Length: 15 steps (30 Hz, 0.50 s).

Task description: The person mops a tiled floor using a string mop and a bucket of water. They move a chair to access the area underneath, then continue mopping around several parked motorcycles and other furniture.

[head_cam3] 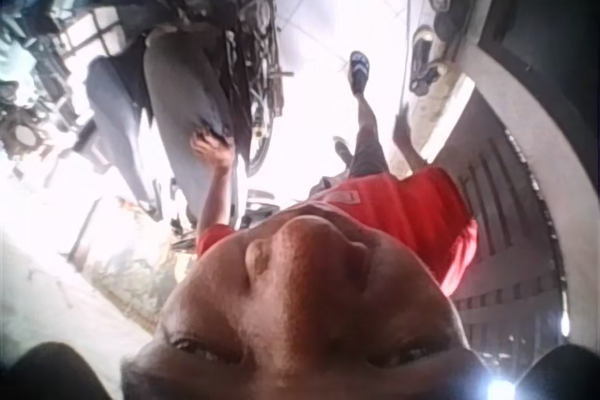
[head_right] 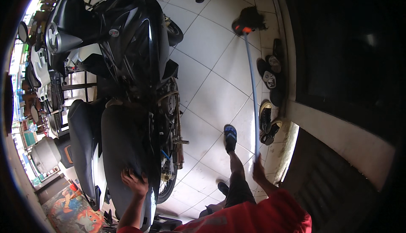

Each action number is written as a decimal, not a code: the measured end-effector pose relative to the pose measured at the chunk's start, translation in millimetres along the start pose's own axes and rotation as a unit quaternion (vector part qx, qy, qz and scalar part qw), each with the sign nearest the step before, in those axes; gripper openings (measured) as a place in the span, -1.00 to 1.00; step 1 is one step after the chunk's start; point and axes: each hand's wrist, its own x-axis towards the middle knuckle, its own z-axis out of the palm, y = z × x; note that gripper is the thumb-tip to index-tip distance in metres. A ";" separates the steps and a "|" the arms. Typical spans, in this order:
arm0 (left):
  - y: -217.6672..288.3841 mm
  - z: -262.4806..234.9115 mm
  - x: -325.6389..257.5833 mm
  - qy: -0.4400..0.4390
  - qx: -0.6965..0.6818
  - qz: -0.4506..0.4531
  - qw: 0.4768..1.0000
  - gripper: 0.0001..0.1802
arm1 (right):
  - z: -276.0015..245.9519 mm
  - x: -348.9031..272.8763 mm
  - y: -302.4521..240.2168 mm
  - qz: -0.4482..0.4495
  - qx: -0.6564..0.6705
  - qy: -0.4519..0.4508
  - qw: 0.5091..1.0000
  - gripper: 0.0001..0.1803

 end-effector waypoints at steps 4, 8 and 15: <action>1.8 -1.7 0.5 -0.005 -0.003 -0.001 1.000 -0.40 | -57.8 -54.4 17.6 0.216 0.027 -0.148 0.965 -0.32; 0.6 -5.6 -5.7 -0.005 -0.006 -0.001 1.000 -0.41 | -70.0 13.4 -54.0 0.218 -0.119 -0.202 0.947 -0.32; 1.4 -1.2 -3.1 -0.019 0.008 -0.008 1.000 -0.37 | 32.3 320.2 -222.8 -0.046 -0.190 -0.106 0.975 -0.26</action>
